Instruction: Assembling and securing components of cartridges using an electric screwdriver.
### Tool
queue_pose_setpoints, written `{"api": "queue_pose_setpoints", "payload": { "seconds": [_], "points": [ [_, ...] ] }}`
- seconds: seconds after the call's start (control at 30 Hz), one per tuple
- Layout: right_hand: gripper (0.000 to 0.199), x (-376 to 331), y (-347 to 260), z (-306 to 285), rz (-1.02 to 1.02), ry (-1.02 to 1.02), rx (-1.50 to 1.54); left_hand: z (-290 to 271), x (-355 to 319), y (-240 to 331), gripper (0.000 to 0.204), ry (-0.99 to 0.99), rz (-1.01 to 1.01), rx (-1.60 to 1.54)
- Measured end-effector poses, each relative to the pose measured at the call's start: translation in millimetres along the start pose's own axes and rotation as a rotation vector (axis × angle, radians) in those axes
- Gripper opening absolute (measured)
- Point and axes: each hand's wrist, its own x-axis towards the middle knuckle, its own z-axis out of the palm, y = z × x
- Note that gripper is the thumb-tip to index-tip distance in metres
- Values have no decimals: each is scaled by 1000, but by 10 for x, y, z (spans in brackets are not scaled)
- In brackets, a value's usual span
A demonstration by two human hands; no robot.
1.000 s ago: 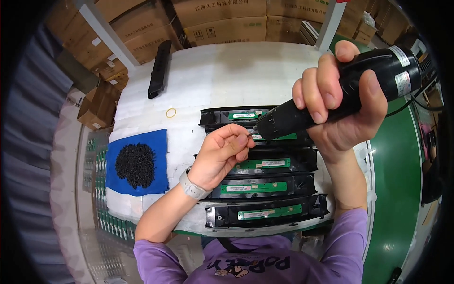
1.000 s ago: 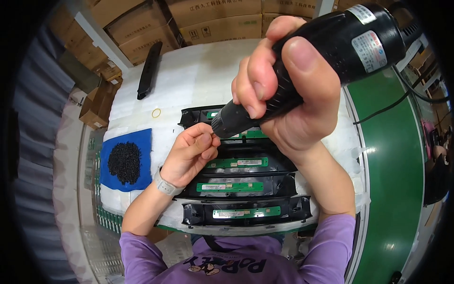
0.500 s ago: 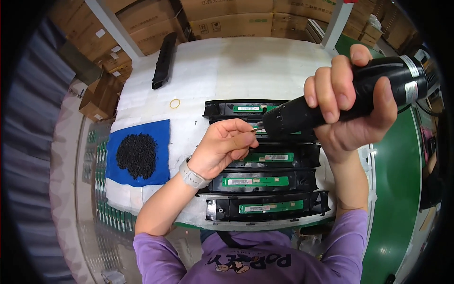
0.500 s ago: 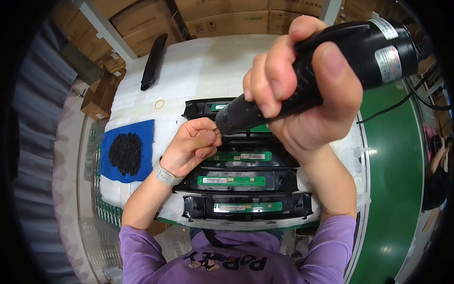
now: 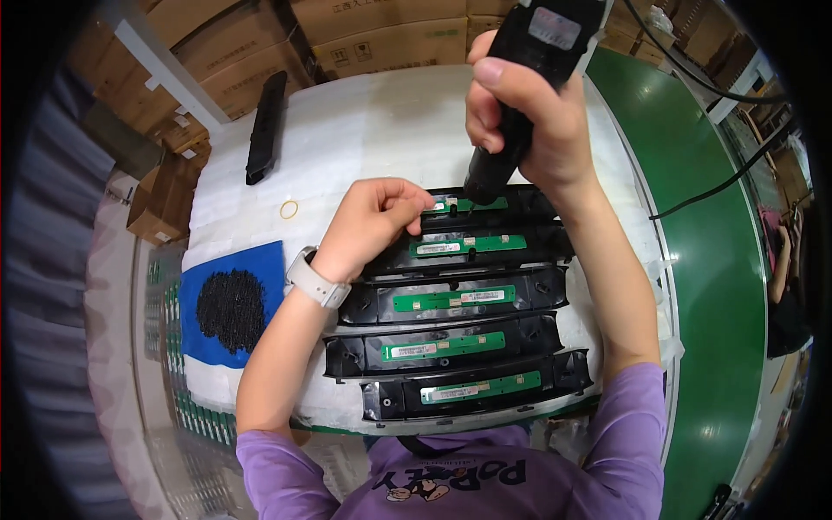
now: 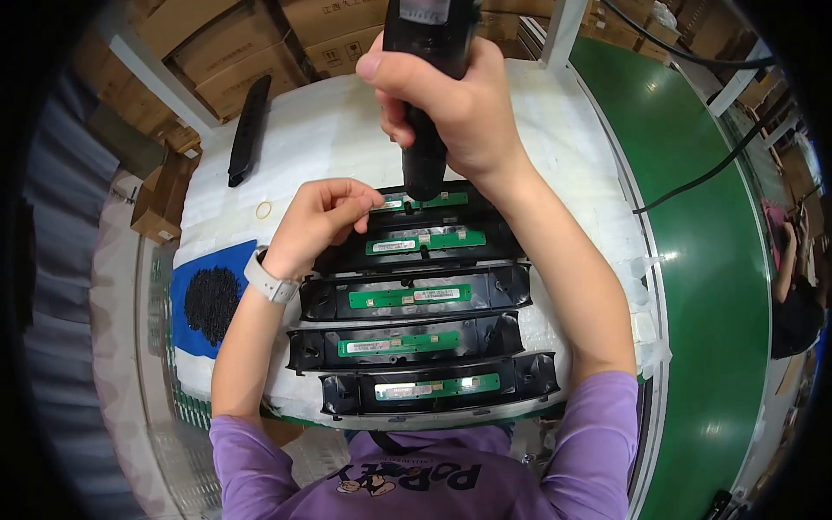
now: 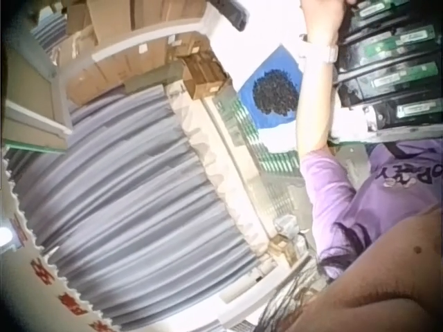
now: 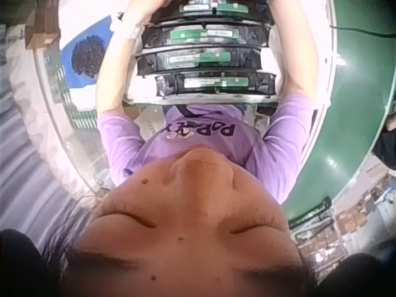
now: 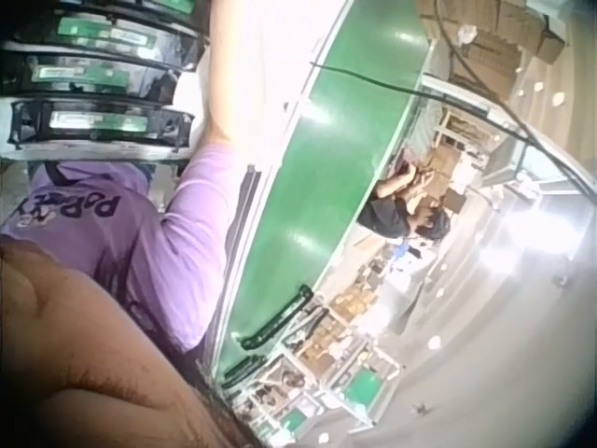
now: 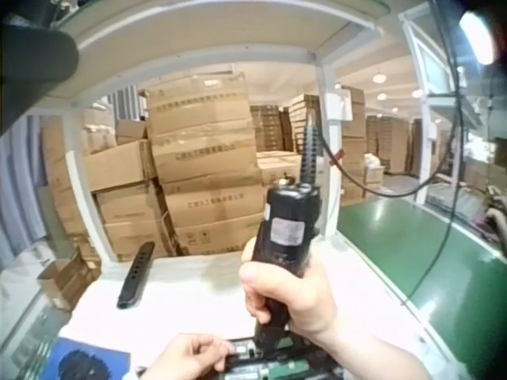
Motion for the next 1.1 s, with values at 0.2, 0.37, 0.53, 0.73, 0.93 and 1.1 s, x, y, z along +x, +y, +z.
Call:
{"api": "queue_pose_setpoints", "payload": {
  "seconds": [0.2,0.37,0.53,0.73,0.93,1.1],
  "points": [
    [19,53,191,-129,-14,-24,-67,54,280,-136,18,90,323,638],
    [19,46,251,-116,10,-18,-64,85,292,-182,22,99,464,938],
    [26,45,250,-78,24,-43,-191,55,326,-169,20,56,490,979],
    [20,48,268,-126,19,-2,-77,93,321,-184,21,56,526,1047],
    [18,47,329,-105,34,-95,-189,92,318,-195,21,41,550,1053],
    [18,18,361,-77,33,-119,-178,76,328,-208,22,14,538,1056]
  ]
}}
